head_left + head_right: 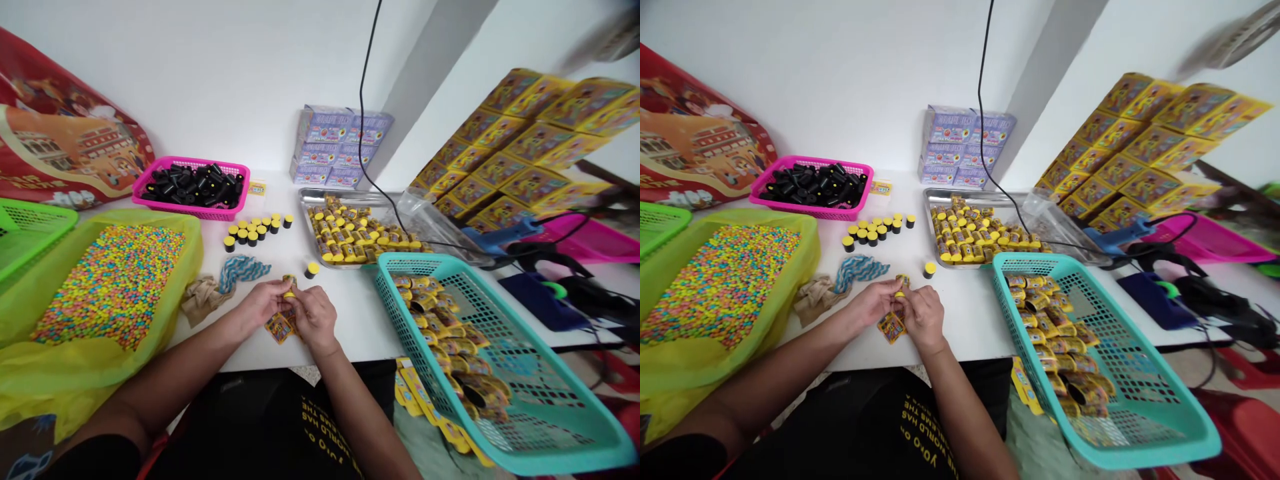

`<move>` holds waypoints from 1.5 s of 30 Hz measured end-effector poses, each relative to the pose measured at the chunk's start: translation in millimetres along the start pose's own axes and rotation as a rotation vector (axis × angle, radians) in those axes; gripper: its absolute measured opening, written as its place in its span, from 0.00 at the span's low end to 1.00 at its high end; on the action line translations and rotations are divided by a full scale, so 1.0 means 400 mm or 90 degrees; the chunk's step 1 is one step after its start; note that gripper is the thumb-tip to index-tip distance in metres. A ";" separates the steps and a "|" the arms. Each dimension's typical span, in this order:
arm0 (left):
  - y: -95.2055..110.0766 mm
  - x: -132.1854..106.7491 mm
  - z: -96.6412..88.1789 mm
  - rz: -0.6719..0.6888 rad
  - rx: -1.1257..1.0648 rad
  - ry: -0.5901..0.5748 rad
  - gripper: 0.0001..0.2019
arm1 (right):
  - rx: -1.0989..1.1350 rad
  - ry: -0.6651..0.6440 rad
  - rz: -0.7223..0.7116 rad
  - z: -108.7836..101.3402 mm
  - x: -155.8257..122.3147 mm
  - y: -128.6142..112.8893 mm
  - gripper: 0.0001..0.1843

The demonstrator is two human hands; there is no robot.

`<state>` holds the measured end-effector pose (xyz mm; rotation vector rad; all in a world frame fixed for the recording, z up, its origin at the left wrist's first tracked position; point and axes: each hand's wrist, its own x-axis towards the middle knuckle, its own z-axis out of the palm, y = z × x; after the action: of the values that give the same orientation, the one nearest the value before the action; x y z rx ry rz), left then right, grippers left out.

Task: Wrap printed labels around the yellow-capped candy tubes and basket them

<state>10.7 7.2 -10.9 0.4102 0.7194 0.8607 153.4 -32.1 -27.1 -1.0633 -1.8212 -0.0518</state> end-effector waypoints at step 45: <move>-0.006 -0.017 0.020 0.021 0.019 -0.013 0.07 | 0.052 0.041 0.061 0.000 -0.005 0.017 0.12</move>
<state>14.8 -0.1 -4.0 0.4582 0.7082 0.8768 158.2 -29.2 -31.4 -1.0778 -1.6980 0.0451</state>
